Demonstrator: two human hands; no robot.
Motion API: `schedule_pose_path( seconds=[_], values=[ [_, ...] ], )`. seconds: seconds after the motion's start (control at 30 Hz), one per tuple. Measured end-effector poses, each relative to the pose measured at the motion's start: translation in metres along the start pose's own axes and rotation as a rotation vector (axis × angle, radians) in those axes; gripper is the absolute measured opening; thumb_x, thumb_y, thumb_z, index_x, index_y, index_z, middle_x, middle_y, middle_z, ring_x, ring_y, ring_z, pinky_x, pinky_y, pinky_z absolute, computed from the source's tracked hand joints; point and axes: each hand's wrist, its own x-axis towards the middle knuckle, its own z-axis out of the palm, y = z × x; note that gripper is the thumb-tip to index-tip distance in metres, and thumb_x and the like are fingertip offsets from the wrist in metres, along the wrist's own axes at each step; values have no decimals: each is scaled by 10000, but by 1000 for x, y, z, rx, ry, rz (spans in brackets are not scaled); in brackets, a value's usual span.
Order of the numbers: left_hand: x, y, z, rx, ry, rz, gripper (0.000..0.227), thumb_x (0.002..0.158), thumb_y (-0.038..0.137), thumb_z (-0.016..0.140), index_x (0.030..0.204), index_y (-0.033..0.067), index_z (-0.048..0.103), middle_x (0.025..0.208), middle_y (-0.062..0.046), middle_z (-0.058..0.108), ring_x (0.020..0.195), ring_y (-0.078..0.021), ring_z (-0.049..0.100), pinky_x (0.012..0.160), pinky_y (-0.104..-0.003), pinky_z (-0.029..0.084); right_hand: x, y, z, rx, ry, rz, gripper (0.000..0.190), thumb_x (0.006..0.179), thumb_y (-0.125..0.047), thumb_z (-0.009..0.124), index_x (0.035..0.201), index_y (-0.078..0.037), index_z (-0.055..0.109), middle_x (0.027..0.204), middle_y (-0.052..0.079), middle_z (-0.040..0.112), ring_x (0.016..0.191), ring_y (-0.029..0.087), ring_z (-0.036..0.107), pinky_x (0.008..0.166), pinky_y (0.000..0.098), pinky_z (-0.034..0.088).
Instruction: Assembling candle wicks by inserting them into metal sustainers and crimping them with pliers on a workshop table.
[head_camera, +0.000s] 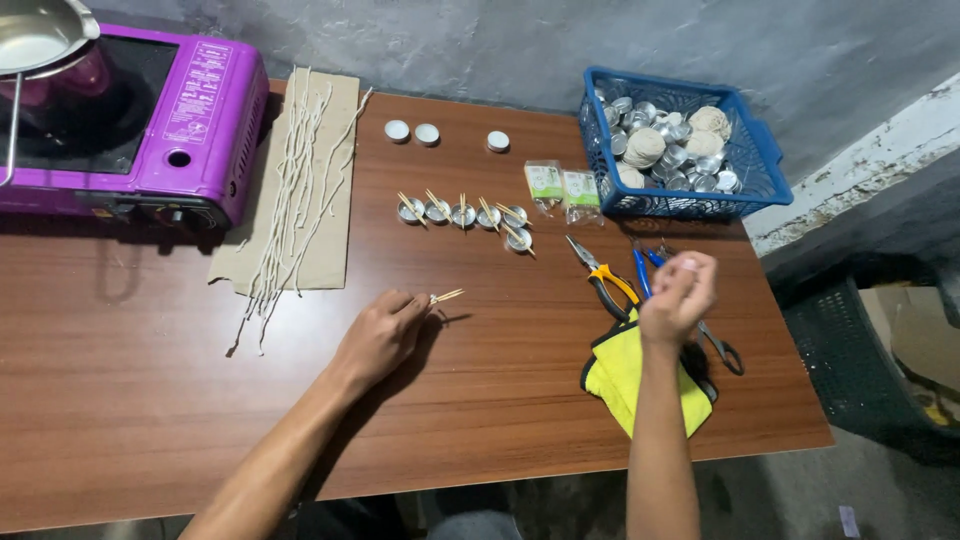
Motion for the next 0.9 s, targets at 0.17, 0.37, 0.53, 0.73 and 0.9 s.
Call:
schedule_pose_path(
  seconds=[0.17, 0.37, 0.53, 0.73, 0.9],
  values=[
    [0, 5, 1, -85, -47, -26, 111, 994, 177, 574, 916, 102, 601, 737, -72, 543, 677, -259, 572, 546, -376, 502, 42, 9, -66, 48, 422, 27, 217, 1139, -242, 412, 973, -105, 438, 775, 46, 479, 603, 154, 512, 547, 217, 372],
    [-7, 2, 12, -129, -125, -50, 145, 1020, 200, 591, 996, 59, 576, 778, -98, 550, 669, -284, 522, 439, -463, 454, 80, -39, -68, -297, 83, 77, 141, 1074, -38, 535, 1201, -69, 482, 1178, 236, 653, 1084, 302, 665, 948, 394, 540],
    [-2, 12, 8, -145, -96, -71, 152, 1015, 209, 595, 951, 74, 566, 798, -102, 573, 693, -301, 550, 446, -479, 464, 71, -52, -65, -423, -164, 287, 227, 1037, 14, 546, 1229, -88, 479, 1081, 129, 757, 1079, 220, 714, 992, 353, 520],
    [-3, 8, 20, -185, -93, -6, 138, 1023, 174, 602, 1019, 36, 588, 808, -133, 597, 703, -315, 545, 527, -467, 461, 68, -62, -87, -288, 16, 111, 273, 1061, 102, 673, 1232, -39, 515, 1063, 213, 765, 907, 191, 796, 751, 236, 664],
    [0, 17, 40, -182, -153, 21, 115, 1017, 92, 633, 1061, -13, 615, 852, -136, 651, 729, -257, 602, 584, -401, 629, 33, -146, -71, -482, -313, -130, 180, 1118, 116, 766, 1238, 44, 654, 1095, 194, 751, 951, 232, 749, 777, 244, 595]
  ],
)
